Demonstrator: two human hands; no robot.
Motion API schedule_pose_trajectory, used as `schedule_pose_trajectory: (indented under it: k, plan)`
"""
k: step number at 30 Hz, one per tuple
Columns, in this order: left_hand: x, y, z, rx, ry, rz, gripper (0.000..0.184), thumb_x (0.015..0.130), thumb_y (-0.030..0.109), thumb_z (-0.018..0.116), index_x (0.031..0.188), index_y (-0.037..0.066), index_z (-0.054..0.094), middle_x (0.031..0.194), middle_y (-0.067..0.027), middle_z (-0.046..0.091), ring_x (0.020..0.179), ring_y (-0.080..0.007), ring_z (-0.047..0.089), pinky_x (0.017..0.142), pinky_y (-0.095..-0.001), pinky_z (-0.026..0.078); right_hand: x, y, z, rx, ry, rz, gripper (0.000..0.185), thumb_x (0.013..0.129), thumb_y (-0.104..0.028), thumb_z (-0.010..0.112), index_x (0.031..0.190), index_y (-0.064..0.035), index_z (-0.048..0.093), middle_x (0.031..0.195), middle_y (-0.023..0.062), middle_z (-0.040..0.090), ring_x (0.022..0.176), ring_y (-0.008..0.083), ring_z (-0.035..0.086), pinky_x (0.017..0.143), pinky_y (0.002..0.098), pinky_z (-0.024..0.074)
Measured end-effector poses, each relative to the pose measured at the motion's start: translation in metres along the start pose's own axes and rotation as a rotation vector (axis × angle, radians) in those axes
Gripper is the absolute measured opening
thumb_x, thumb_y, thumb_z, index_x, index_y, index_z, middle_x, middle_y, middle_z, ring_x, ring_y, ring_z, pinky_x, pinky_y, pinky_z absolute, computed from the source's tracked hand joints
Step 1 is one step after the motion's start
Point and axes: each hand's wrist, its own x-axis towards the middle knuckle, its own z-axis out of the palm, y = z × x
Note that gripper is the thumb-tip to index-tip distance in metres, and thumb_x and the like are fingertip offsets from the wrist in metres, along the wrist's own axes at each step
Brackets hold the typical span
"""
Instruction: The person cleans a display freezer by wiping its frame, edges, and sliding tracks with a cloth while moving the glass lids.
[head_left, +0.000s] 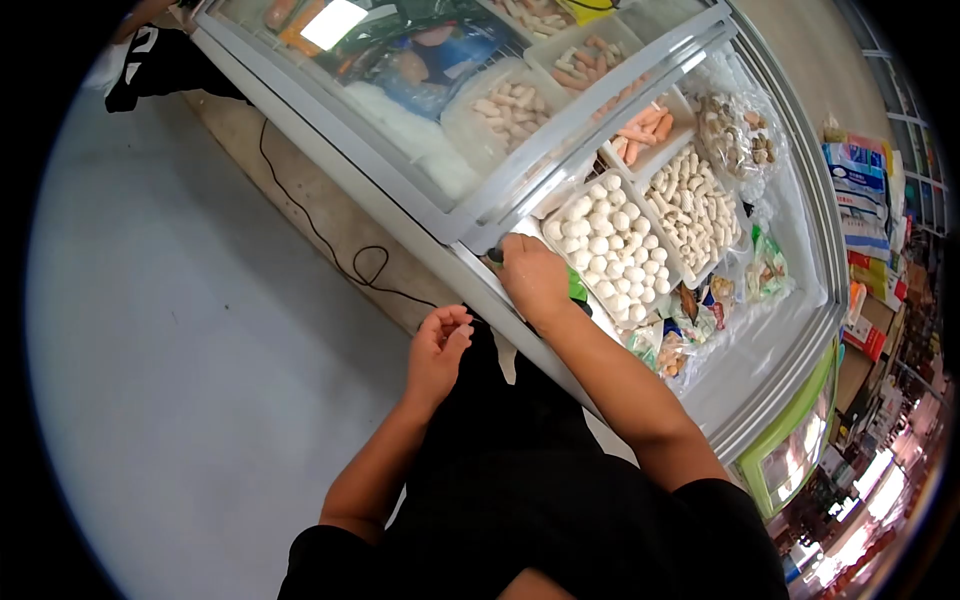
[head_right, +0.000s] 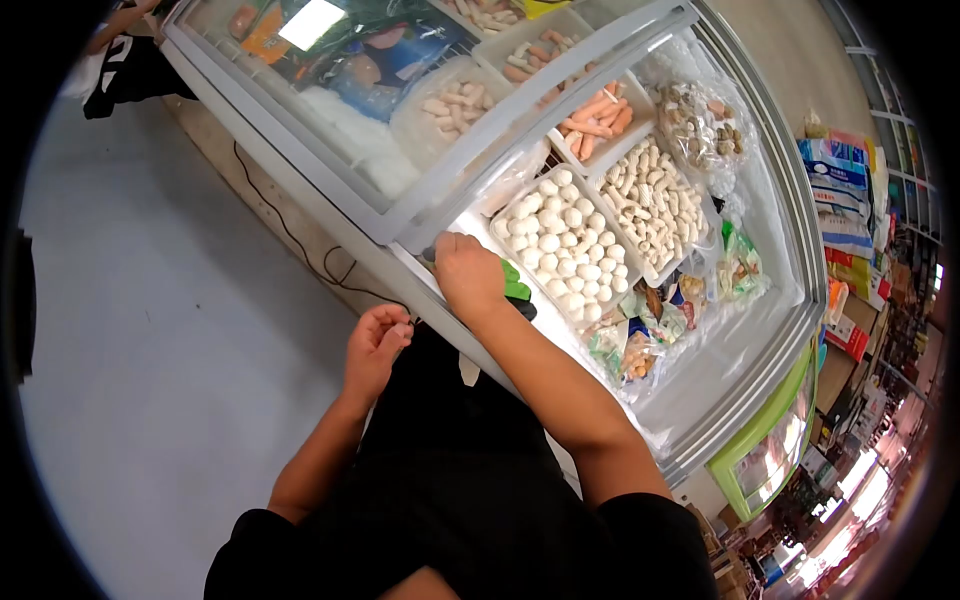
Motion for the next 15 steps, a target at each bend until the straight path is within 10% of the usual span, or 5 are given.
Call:
schedule_pose_trajectory:
  k: [5, 15]
  plan:
    - [0.01, 0.009, 0.008, 0.212, 0.043, 0.147, 0.02, 0.092, 0.005, 0.053, 0.112, 0.0, 0.053, 0.099, -0.003, 0.056, 0.088, -0.008, 0.053, 0.076, -0.0221, 0.045, -0.005, 0.008, 0.002, 0.018, 0.073, -0.093, 0.008, 0.078, -0.012, 0.053, 0.082, -0.0054, 0.053, 0.076, 0.0103, 0.059, 0.077, 0.0288, 0.061, 0.061, 0.0414, 0.0513]
    - [0.019, 0.042, 0.011, 0.409, 0.18, 0.469, 0.016, 0.089, 0.003, 0.053, 0.105, 0.0, 0.058, 0.098, -0.0077, 0.055, 0.085, -0.0144, 0.055, 0.072, -0.026, 0.046, 0.0, 0.002, -0.017, 0.066, -0.212, 0.148, 0.035, 0.082, -0.035, 0.066, 0.088, -0.0017, 0.059, 0.084, 0.0153, 0.066, 0.081, 0.0335, 0.064, 0.067, 0.0445, 0.0504]
